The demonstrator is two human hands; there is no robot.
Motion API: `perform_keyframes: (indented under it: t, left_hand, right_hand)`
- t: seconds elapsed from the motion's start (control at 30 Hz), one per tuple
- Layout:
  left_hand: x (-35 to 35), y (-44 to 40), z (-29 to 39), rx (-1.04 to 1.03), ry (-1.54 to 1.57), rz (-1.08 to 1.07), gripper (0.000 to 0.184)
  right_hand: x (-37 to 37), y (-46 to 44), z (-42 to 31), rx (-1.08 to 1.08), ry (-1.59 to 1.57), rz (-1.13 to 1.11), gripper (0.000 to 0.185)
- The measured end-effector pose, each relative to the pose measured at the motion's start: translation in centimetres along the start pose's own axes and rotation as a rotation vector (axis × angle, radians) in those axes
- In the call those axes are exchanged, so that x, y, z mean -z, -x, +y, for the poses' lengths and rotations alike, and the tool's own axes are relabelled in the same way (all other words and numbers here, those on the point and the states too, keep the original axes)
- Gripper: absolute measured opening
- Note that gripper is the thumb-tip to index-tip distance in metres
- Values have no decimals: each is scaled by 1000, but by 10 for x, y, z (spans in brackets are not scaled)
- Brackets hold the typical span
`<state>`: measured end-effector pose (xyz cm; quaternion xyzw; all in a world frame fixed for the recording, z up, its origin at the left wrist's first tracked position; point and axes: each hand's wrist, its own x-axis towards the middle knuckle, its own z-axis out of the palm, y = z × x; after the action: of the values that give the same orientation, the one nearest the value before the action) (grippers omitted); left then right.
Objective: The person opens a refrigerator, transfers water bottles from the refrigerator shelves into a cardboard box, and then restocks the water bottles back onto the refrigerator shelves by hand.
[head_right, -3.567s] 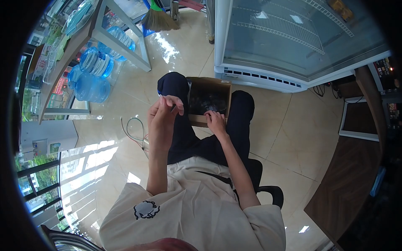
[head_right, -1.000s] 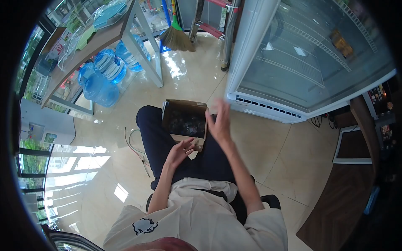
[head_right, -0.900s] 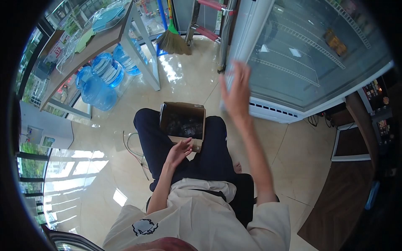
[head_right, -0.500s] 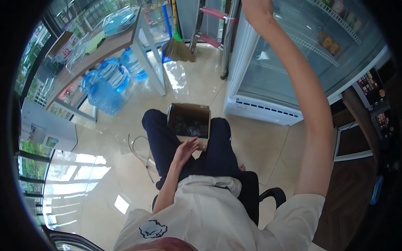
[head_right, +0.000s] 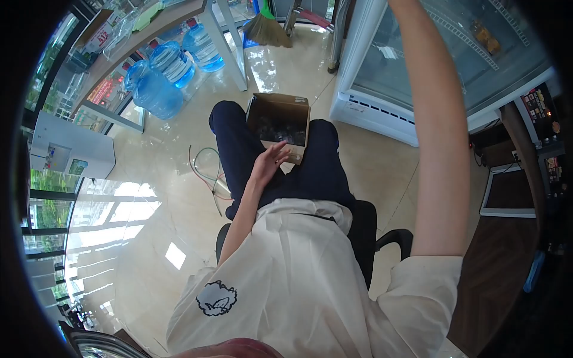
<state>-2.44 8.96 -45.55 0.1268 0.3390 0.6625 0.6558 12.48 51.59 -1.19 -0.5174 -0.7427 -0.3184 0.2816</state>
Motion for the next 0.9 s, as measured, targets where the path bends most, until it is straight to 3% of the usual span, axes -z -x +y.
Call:
perform_keyframes:
  t: [0.03, 0.13, 0.3, 0.37, 0.43, 0.5, 0.6, 0.7, 0.83, 0.9]
  left_hand:
    - [-1, -2, -2, 4, -8, 20, 44]
    - [-8, -1, -2, 10, -49, 87, 42]
    - [1, -16, -8, -23, -150, 189, 39]
    - [-1, -20, -9, -41, -160, 209, 40]
    - [2, -26, -10, -39, -221, 214, 43]
    - [-7, -20, -5, -31, -228, 220, 43]
    - [-12, -14, -2, -68, -238, 160, 43]
    - [-8, -16, -3, -31, -199, 222, 43]
    - [-15, -17, -2, -65, -141, 281, 42]
    - [-15, -14, -1, -50, -208, 275, 40]
  right_hand:
    - [6, 5, -7, -143, -137, 58, 36]
    - [-29, -15, 17, 179, 77, -126, 37]
    - [55, 55, -11, 133, -29, -11, 40]
    - [97, 79, -10, 34, -81, -89, 52]
    - [132, 109, 0, 113, -142, -75, 28]
    - [154, 139, 0, 61, -305, -81, 23]
    - [166, 185, -27, -127, -617, 155, 23]
    - [117, 271, -58, -138, -924, 501, 20]
    - [63, 365, -101, -64, -954, -2, 22]
    - [27, 426, -97, -193, -994, -79, 23]
